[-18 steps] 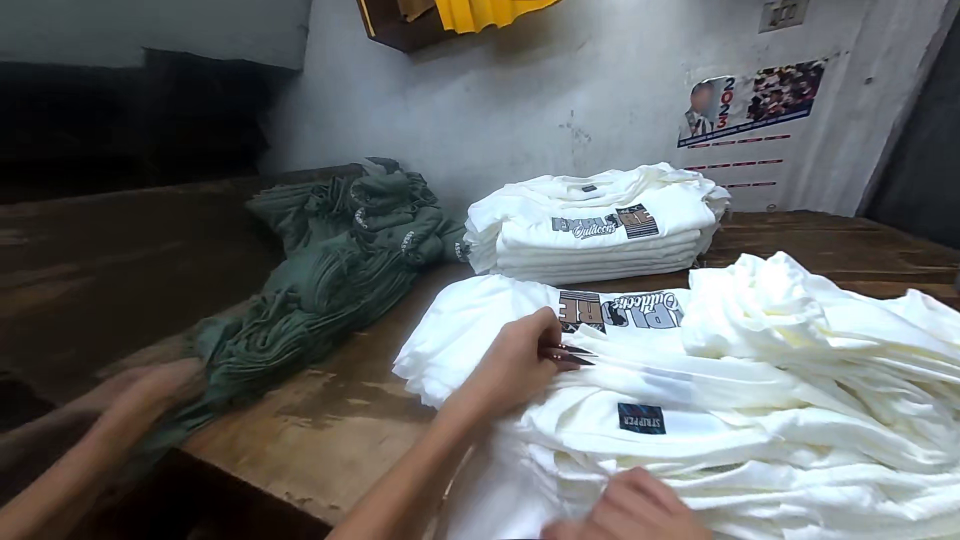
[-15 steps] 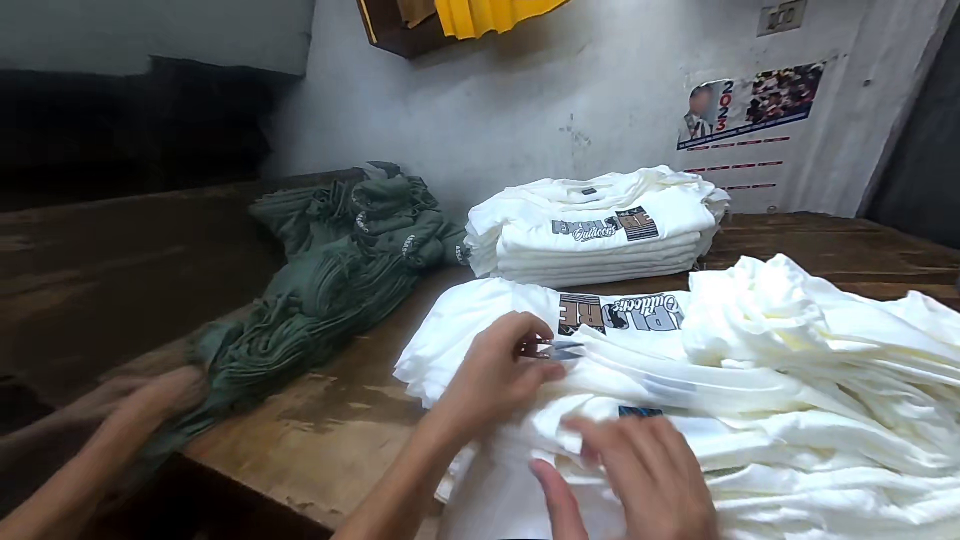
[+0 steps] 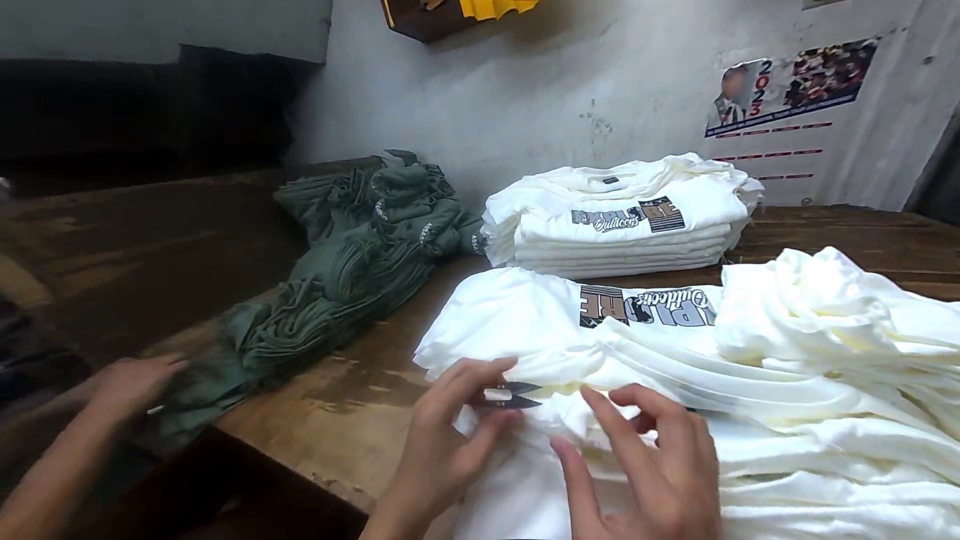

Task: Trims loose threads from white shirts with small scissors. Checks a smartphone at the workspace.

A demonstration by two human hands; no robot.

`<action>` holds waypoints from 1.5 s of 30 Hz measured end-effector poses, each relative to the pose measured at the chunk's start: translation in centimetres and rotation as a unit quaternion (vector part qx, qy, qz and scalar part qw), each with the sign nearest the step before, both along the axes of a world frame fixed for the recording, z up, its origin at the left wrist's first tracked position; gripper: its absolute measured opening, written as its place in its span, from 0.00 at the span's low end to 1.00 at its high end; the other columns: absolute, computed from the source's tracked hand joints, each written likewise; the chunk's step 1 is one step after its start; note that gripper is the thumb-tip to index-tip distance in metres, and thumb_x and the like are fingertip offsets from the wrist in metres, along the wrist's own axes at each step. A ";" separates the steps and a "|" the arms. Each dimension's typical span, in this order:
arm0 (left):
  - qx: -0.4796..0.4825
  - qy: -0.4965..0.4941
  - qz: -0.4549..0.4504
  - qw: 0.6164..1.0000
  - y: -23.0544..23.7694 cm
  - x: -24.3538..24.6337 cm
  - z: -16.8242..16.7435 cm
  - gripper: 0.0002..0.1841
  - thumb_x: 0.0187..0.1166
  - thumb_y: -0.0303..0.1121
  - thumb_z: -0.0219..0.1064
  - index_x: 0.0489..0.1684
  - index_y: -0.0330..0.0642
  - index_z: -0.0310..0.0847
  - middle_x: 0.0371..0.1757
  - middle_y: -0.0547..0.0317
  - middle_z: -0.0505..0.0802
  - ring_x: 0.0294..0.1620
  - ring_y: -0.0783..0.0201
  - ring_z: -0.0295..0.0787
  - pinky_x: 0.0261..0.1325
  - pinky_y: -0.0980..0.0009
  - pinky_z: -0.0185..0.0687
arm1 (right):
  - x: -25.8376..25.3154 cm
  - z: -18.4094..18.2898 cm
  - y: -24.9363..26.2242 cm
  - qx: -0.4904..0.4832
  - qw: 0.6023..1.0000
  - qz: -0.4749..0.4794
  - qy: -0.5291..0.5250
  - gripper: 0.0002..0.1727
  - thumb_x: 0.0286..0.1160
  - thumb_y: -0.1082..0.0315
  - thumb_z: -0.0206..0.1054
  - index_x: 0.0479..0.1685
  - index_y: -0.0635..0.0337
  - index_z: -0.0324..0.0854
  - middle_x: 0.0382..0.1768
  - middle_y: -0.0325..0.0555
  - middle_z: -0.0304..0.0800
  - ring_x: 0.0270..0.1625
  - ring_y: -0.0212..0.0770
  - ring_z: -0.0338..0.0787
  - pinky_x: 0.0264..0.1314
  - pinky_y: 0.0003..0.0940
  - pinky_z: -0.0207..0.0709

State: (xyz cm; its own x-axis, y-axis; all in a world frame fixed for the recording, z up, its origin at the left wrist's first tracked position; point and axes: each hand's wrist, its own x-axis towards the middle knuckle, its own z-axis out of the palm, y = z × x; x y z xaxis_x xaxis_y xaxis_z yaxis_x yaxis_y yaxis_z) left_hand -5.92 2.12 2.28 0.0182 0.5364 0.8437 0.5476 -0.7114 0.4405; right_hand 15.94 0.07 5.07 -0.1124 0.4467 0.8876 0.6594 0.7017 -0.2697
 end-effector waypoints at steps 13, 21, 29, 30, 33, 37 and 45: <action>0.053 0.064 -0.060 0.995 0.0 1.6 0.6 0.07 0.79 0.42 0.73 0.49 0.60 0.94 0.44 0.74 0.94 0.49 0.75 0.84 0.56 0.74 0.75 | -0.4 -1.9 -0.8 -0.007 0.980 0.161 0.112 0.04 0.72 0.59 0.78 0.32 0.44 0.93 0.40 0.32 0.85 0.51 0.24 0.80 0.58 0.18 0.71; -0.026 -0.031 -0.022 0.999 -0.3 0.7 1.5 0.16 0.75 0.47 0.76 0.56 0.54 0.90 0.45 0.72 0.90 0.42 0.79 0.85 0.42 0.83 0.82 | 0.4 0.3 -1.3 -0.099 0.993 -0.049 0.047 0.22 0.79 0.47 0.62 0.41 0.53 0.95 0.50 0.50 0.89 0.53 0.49 0.82 0.56 0.51 0.67; -0.321 -0.006 -0.060 0.945 -2.2 4.9 6.2 0.12 0.76 0.45 0.72 0.29 0.48 0.90 0.22 0.76 0.88 0.22 0.84 0.81 0.26 0.82 0.76 | -1.3 -2.3 0.3 0.052 0.986 0.108 0.119 0.02 0.66 0.72 0.76 0.29 0.61 0.92 0.41 0.44 0.86 0.51 0.26 0.84 0.62 0.13 0.77; -0.325 -0.035 -0.080 0.942 -2.1 5.1 6.0 0.09 0.78 0.40 0.70 0.32 0.48 0.90 0.23 0.76 0.88 0.23 0.84 0.81 0.27 0.84 0.76 | -1.2 -2.2 0.2 0.028 0.979 0.129 0.152 0.02 0.66 0.74 0.77 0.30 0.64 0.92 0.40 0.45 0.86 0.47 0.24 0.86 0.57 0.11 0.80; -0.283 -0.140 -0.109 0.943 -1.9 5.5 4.9 0.07 0.81 0.34 0.67 0.36 0.46 0.89 0.23 0.76 0.86 0.19 0.85 0.72 0.21 0.86 0.66 | -0.3 -1.0 0.1 -0.086 0.961 0.130 0.230 0.05 0.70 0.75 0.74 0.30 0.69 0.90 0.44 0.50 0.85 0.39 0.24 0.91 0.41 0.14 0.89; -0.252 -0.144 -0.133 0.947 -1.8 5.5 3.9 0.07 0.82 0.35 0.67 0.38 0.45 0.89 0.24 0.76 0.85 0.19 0.84 0.72 0.22 0.86 0.65 | 0.0 0.2 -0.2 -0.198 0.958 0.115 0.173 0.13 0.71 0.63 0.78 0.44 0.65 0.93 0.49 0.51 0.88 0.39 0.28 0.91 0.39 0.21 0.89; -0.098 0.105 0.078 0.986 -2.6 4.4 6.8 0.14 0.66 0.48 0.78 0.46 0.57 0.92 0.41 0.77 0.92 0.37 0.82 0.85 0.36 0.83 0.81 | -0.2 -0.2 -0.2 -0.149 0.904 0.183 0.357 0.01 0.68 0.81 0.73 0.33 0.70 0.89 0.36 0.43 0.84 0.29 0.26 0.91 0.33 0.20 0.92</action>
